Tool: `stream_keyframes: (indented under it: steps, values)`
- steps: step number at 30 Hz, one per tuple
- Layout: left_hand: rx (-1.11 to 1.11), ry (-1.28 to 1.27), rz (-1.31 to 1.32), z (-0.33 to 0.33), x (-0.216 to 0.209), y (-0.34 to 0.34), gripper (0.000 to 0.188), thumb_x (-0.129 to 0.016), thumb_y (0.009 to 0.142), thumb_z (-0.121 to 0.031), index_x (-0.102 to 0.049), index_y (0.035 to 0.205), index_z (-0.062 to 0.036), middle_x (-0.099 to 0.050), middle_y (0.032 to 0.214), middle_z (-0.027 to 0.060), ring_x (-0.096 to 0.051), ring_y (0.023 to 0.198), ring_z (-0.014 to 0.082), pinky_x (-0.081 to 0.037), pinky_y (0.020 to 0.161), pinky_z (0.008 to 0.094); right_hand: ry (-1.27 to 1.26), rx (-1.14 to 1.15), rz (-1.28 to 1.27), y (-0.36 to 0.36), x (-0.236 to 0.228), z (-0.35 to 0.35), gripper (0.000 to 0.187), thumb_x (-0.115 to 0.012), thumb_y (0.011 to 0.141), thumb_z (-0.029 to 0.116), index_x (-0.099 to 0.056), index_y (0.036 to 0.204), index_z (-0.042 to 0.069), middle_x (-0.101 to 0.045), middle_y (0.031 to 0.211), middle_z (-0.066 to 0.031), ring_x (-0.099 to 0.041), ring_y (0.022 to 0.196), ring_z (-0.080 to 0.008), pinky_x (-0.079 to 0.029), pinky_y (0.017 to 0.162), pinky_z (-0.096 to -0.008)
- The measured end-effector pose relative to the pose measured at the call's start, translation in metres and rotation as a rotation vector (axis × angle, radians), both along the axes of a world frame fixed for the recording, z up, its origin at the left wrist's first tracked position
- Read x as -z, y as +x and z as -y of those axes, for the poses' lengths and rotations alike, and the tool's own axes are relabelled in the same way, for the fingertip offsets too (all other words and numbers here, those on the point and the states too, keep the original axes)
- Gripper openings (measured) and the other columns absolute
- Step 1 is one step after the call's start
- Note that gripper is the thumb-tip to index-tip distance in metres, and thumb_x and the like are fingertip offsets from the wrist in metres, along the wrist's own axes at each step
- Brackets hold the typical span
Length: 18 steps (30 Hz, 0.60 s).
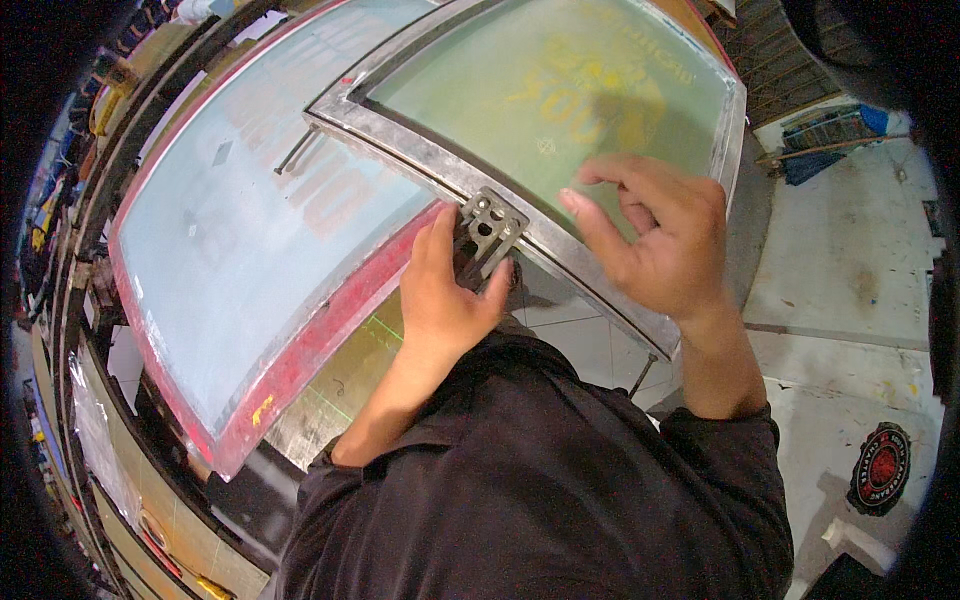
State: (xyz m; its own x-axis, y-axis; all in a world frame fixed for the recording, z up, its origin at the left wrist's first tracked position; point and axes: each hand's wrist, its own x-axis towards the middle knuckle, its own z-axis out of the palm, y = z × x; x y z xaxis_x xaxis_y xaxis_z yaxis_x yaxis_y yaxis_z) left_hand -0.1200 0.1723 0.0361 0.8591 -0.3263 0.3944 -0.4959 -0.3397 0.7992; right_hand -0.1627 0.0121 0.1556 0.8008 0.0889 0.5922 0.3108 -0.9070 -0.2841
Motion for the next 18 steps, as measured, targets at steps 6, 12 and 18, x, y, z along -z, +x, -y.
stream_keyframes:
  steps: [6,12,18]
  values:
    - [-0.01,-0.019,-0.02,-0.002,0.007,0.003,0.059,-0.077,0.063,-0.021,-0.053,0.111,0.0044,-0.061,0.096,0.0214,-0.063,0.086,0.0343,-0.05,0.076,0.0384,-0.04,0.287,-0.347,-0.012,0.011,0.011,0.021,-0.068,0.073,0.024,-0.059,0.077,0.006,-0.06,0.067,-0.0194,-0.06,0.066,-0.038,-0.047,0.06,-0.0448]
    - [-0.034,-0.02,0.046,-0.001,0.01,0.002,0.058,-0.078,0.063,-0.022,-0.054,0.109,0.0045,-0.062,0.094,0.0214,-0.063,0.083,0.0337,-0.051,0.073,0.0375,0.01,0.203,-0.429,0.0,0.021,0.007,0.021,-0.066,0.073,0.026,-0.061,0.077,0.005,-0.061,0.069,-0.0188,-0.059,0.066,-0.0392,-0.047,0.063,-0.0463]
    - [-0.022,-0.034,0.054,0.002,0.011,0.005,0.058,-0.078,0.061,-0.022,-0.054,0.107,0.0031,-0.062,0.089,0.0192,-0.063,0.08,0.0325,-0.051,0.07,0.037,-0.026,0.004,-0.454,0.04,0.05,-0.003,0.022,-0.063,0.075,0.025,-0.064,0.076,0.003,-0.062,0.076,-0.0189,-0.06,0.071,-0.039,-0.049,0.069,-0.0468]
